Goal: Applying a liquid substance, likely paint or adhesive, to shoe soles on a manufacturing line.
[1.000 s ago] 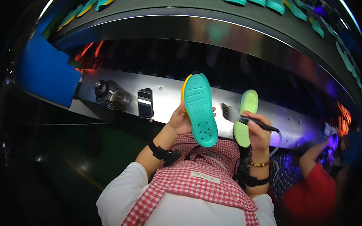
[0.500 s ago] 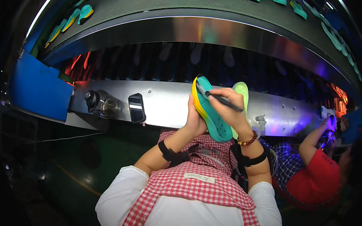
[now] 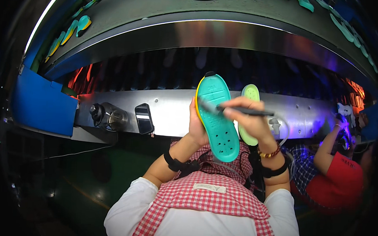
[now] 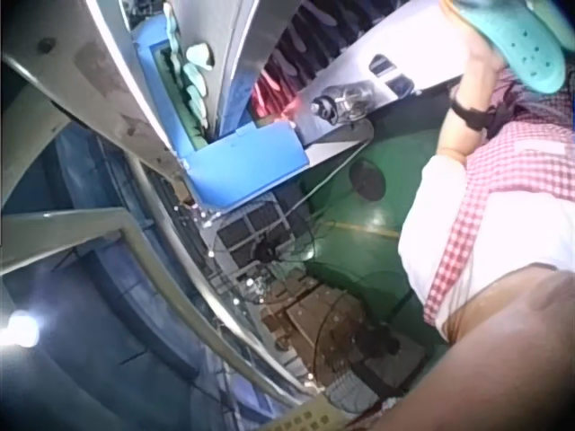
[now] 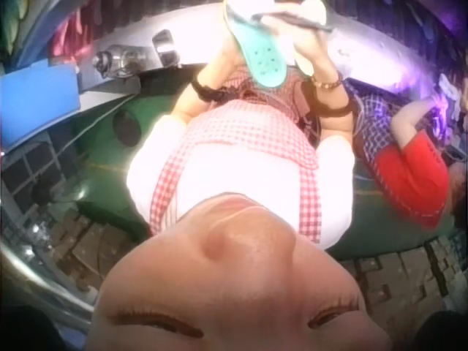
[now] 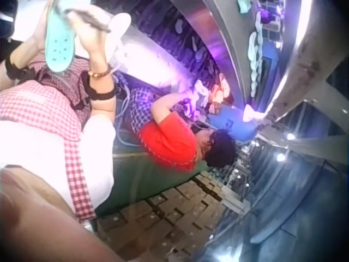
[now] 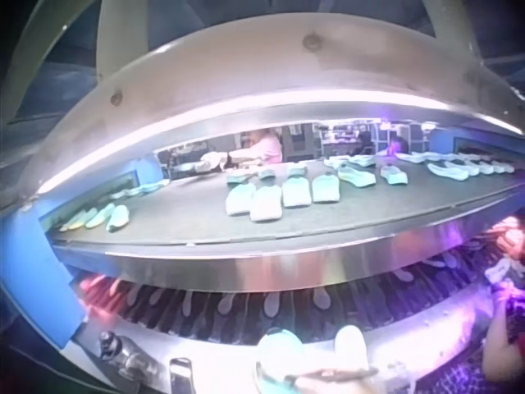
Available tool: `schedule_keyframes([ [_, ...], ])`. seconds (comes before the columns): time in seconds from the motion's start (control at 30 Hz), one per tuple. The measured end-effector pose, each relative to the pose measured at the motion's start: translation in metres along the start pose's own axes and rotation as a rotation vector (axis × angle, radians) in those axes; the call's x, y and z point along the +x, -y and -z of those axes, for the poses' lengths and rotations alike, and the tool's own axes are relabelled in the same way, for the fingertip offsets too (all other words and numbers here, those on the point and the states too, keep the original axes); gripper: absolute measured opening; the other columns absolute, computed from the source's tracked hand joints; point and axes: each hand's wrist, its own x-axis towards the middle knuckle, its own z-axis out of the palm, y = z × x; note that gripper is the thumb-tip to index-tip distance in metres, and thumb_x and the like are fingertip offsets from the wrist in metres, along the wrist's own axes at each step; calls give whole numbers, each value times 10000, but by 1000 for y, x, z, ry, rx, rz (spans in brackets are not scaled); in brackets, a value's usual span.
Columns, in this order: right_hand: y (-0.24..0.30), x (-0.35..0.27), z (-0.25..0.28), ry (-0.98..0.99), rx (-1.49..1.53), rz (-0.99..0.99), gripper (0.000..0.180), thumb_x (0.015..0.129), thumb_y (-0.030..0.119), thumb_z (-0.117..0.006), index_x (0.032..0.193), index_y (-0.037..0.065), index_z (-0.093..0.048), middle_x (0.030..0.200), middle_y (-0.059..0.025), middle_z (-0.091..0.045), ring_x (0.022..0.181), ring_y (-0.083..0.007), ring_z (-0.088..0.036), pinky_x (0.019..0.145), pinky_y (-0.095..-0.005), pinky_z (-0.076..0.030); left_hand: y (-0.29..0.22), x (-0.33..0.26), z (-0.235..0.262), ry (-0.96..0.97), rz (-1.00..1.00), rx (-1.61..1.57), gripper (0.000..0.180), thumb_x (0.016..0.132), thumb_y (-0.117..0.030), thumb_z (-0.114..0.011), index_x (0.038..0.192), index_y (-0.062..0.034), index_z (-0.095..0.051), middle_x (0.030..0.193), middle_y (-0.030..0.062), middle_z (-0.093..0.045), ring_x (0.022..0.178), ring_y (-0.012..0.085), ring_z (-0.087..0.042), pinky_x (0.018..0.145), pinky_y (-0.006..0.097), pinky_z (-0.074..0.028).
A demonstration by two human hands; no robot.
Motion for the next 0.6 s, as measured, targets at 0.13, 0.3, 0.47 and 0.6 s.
schedule_keyframes([
  [0.13,13,-14,0,323,-43,187,175,714,38,-657,887,12,-655,828,-99,-637,803,-165,-599,733,-268,-466,-10,-3,7,74,17,5,709,838,-632,-166,1206,-96,-446,1115,99,-539,1002,247,-534,871,402,-439],
  [0.3,12,-15,5,108,28,95,197,679,9,-679,875,12,-655,838,-115,-639,796,-200,-616,748,-282,-482,-14,-3,-5,67,-12,-18,719,839,-627,-152,1209,-81,-438,1094,121,-544,957,268,-549,842,416,-453],
  [0.47,24,-23,8,103,68,106,172,660,-24,-674,826,15,-653,864,-116,-643,853,-208,-610,763,-298,-480,-23,0,-10,-94,-216,205,806,778,-701,-149,1146,-58,-467,985,168,-548,855,308,-548,739,436,-469],
  [0.6,21,-24,4,325,-187,380,182,648,-18,-688,822,20,-653,867,-112,-643,853,-225,-610,760,-305,-482,-38,1,-16,-156,-471,231,800,775,-702,-162,1096,-54,-505,935,183,-568,790,310,-564,722,431,-469],
])
